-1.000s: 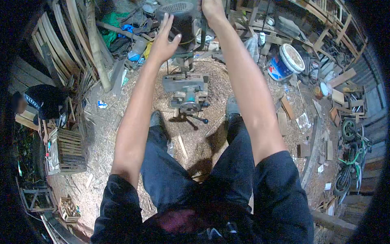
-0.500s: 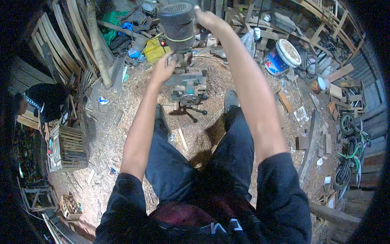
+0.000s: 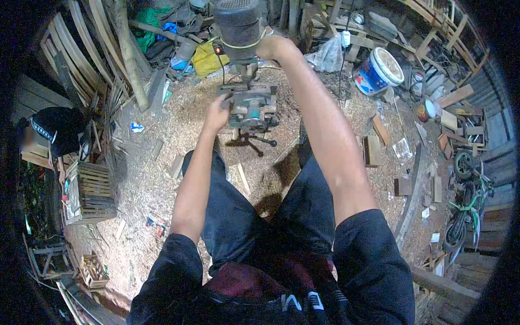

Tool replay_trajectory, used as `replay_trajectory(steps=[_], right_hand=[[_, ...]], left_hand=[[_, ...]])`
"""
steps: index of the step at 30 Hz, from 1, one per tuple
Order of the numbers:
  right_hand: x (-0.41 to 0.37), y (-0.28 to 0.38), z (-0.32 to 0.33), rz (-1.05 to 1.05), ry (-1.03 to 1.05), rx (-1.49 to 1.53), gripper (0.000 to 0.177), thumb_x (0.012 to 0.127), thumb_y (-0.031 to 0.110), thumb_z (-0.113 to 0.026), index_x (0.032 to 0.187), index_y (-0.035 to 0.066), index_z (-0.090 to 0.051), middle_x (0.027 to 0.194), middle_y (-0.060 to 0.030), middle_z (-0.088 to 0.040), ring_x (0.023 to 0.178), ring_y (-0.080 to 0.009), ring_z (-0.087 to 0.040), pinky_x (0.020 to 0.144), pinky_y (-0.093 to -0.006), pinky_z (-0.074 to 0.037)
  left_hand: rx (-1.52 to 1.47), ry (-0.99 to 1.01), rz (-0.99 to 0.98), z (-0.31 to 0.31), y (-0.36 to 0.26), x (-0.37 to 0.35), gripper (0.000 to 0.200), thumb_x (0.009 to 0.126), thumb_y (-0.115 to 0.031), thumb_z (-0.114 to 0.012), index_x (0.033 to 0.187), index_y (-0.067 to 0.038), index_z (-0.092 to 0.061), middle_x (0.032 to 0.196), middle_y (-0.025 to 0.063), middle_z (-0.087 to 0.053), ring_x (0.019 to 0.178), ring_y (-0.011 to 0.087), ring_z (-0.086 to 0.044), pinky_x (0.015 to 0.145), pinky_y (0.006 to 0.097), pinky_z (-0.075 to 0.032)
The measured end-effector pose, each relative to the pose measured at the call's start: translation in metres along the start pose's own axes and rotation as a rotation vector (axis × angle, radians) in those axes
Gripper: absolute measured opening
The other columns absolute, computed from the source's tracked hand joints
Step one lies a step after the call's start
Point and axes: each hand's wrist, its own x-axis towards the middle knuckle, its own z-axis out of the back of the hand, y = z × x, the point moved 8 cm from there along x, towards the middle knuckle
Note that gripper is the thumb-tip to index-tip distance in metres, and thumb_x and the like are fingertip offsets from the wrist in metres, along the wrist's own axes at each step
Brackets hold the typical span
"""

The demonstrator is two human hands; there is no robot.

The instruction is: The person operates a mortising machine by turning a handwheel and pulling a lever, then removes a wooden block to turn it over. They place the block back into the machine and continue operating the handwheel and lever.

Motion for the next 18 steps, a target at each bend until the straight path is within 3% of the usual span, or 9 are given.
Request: replay_trajectory(steps=[4,7,8,11,18], right_hand=[[-0.004,-0.009,-0.003,-0.059,-0.135,0.162,0.036,0.083,0.018,-0.048,0.109,0.002,-0.067,0.117,-0.0225,-0.062,0.11,-0.0367,-0.06,0.092,-0.0418,-0.047],[0.012,-0.027,-0.022,-0.133,-0.132,0.257,0.036,0.079,0.026,-0.054,0.1,0.0,-0.07,0.111,-0.0231,-0.064,0.104,-0.0372,-0.063,0.09,-0.041,-0.049],[0.016,-0.029,-0.028,-0.118,-0.169,0.256,0.036,0.078,0.025,-0.055,0.1,0.0,-0.07,0.11,-0.0232,-0.064,0.103,-0.0372,-0.063,0.089,-0.0412,-0.05],[0.008,-0.023,-0.02,-0.069,-0.255,0.238,0.036,0.078,0.026,-0.055,0.099,0.001,-0.07,0.107,-0.0238,-0.065,0.102,-0.0377,-0.063,0.088,-0.0416,-0.05],[0.009,-0.024,-0.026,-0.08,-0.232,0.23,0.038,0.082,0.027,-0.051,0.104,0.002,-0.068,0.105,-0.0251,-0.065,0.102,-0.0385,-0.063,0.09,-0.0434,-0.049]], left_hand=[[0.024,-0.011,-0.02,0.004,-0.004,-0.006,0.034,0.088,-0.014,-0.058,0.12,-0.003,-0.061,0.118,0.0214,-0.062,0.113,0.034,-0.059,0.098,0.0371,-0.044],[-0.178,-0.017,-0.064,0.002,0.002,-0.003,0.033,0.089,-0.012,-0.057,0.12,-0.004,-0.061,0.116,0.0186,-0.064,0.112,0.0291,-0.059,0.097,0.0347,-0.043],[-0.098,-0.031,-0.101,0.004,-0.001,-0.002,0.032,0.089,-0.012,-0.057,0.12,-0.004,-0.061,0.112,0.0151,-0.066,0.108,0.0232,-0.06,0.094,0.0322,-0.044],[-0.173,0.003,-0.034,0.009,-0.015,0.004,0.031,0.088,-0.014,-0.058,0.116,-0.002,-0.062,0.117,0.0197,-0.063,0.114,0.0333,-0.058,0.097,0.0369,-0.043],[-0.134,0.012,-0.036,-0.002,-0.026,-0.002,0.03,0.088,-0.009,-0.057,0.116,-0.001,-0.062,0.117,0.0188,-0.064,0.112,0.0317,-0.06,0.096,0.0366,-0.045]])
